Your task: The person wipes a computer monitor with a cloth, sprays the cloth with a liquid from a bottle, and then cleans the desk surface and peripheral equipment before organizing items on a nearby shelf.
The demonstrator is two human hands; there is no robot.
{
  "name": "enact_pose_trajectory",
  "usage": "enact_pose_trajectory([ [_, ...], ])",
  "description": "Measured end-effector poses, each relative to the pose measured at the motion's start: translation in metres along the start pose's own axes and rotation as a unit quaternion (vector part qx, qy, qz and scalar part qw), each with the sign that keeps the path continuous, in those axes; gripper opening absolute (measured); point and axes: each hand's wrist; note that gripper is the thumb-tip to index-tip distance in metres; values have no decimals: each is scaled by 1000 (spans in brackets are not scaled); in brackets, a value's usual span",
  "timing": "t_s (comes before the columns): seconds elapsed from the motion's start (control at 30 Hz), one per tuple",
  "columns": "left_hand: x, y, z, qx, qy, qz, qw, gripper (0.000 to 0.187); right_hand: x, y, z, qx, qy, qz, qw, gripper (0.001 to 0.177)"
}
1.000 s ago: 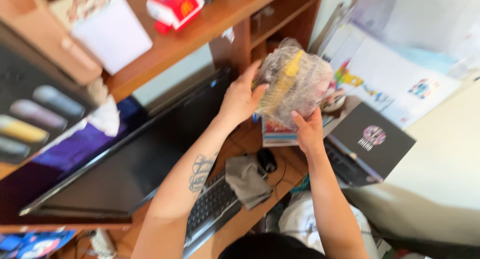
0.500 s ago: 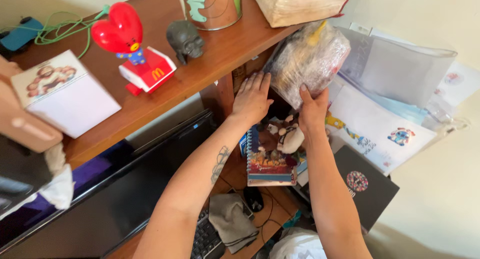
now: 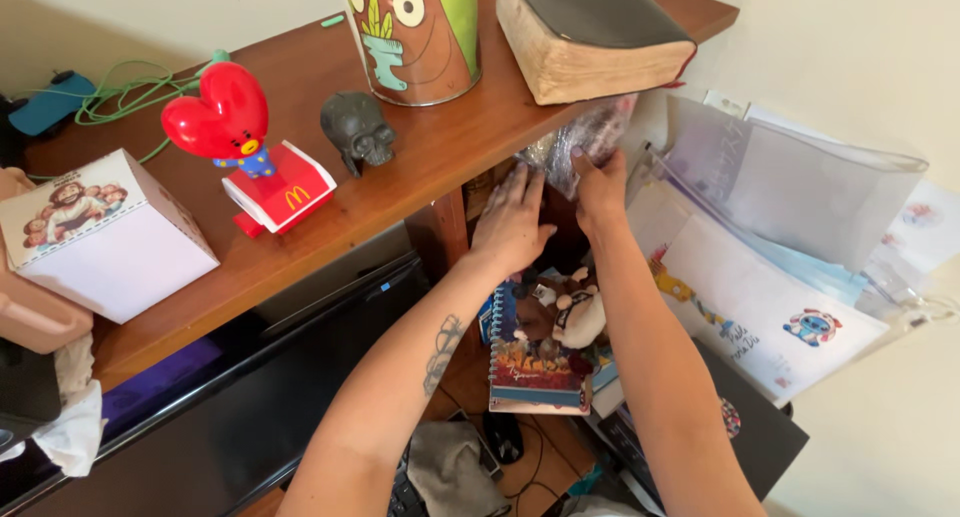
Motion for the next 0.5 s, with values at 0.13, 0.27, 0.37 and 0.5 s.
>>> enact_pose_trajectory([
  [0.13,-6,-1,2,7,-20,5,1000,91,-6,18,32,87,19,-74,993,47],
  [0.27,-11,-5,3,9,-30,11,999,90,-7,22,48,128,57,-157,978,49],
  [0.37,-11,-7,4,10,-37,23,999,89,-7,23,61,100,76,-195,973,47],
  [0.5,-12,-8,11,12,-47,35,998,89,-6,29,81,127,64,-165,976,55],
])
Point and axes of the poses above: each hand's wrist, its own z-axis towards the middle knuckle, its own x-axis out of the back of the hand, y = z × x, and after that the axes turned 8 degrees about -z, right-handed
